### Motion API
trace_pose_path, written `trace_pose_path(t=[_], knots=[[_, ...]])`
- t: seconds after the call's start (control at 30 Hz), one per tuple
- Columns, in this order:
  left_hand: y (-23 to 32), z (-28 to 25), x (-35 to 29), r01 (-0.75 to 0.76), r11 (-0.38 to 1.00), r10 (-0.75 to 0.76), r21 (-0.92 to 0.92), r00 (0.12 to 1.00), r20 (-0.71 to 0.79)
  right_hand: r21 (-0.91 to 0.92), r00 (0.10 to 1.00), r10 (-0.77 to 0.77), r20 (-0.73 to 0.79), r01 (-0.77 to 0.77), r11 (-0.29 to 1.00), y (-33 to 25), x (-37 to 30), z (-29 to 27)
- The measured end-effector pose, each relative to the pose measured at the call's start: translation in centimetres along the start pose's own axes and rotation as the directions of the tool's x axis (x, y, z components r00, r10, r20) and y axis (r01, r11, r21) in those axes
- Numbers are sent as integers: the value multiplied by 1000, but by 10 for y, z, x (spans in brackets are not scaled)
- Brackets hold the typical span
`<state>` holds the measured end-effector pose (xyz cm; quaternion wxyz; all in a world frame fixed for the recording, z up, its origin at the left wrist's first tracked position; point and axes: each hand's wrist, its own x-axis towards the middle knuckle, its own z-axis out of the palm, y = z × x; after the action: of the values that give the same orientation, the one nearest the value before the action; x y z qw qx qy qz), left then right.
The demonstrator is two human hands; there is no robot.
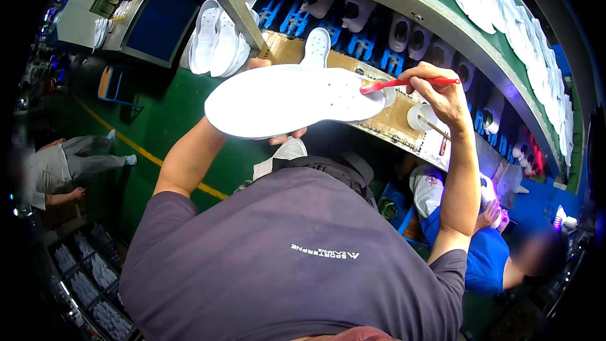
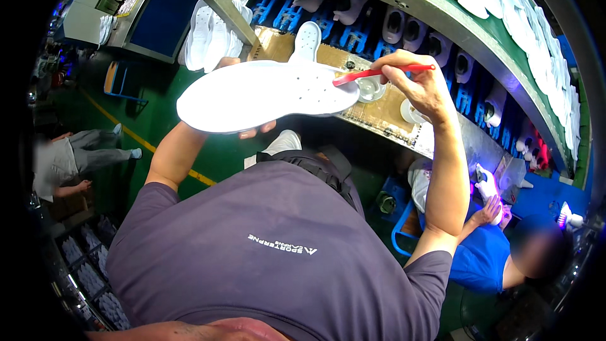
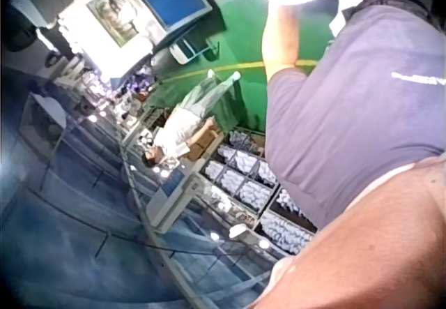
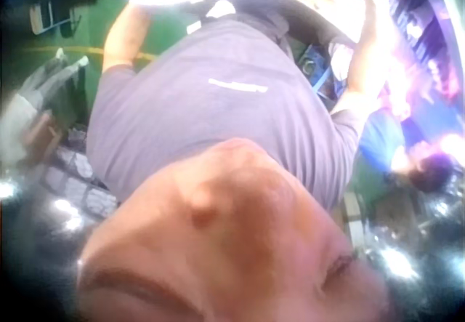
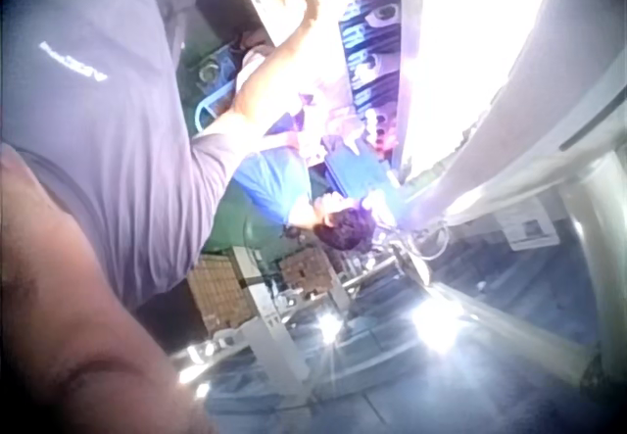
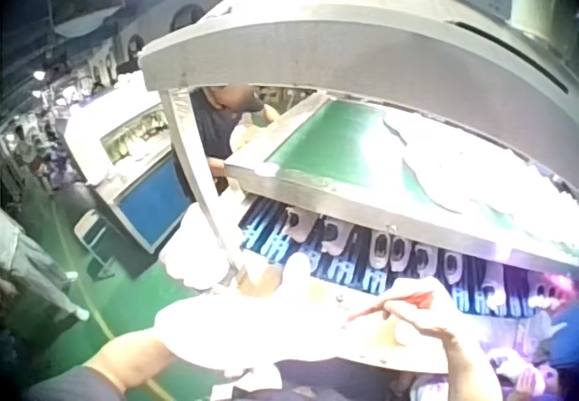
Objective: The person applies adhesive to the bottom of white shoe soles using a red brush, taking shoes from a shelf and placing them onto a conveyor belt.
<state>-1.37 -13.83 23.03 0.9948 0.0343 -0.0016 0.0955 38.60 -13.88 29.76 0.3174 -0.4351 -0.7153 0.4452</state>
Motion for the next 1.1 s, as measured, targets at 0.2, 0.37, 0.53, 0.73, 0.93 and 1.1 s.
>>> trace_pose_path(t=[0.2,0.37,0.53,0.73,0.93,1.1], knots=[[11,7,17,-130,981,129,144,991,21,134,946,129,-296,-93,987,19,-28,30],[14,14,50,-187,739,397,648,897,-195,284,821,137,-554,32,958,16,-47,57],[80,48,133,-476,413,445,776,850,284,286,508,23,-861,446,848,10,-72,35],[139,40,252,-320,434,648,842,760,-45,327,572,101,-814,307,894,30,-87,48],[101,-86,186,545,-179,744,819,620,-249,312,574,305,-760,-89,946,84,-116,66],[88,-204,131,963,51,902,266,70,-425,156,670,353,-653,-337,928,137,-119,73]])
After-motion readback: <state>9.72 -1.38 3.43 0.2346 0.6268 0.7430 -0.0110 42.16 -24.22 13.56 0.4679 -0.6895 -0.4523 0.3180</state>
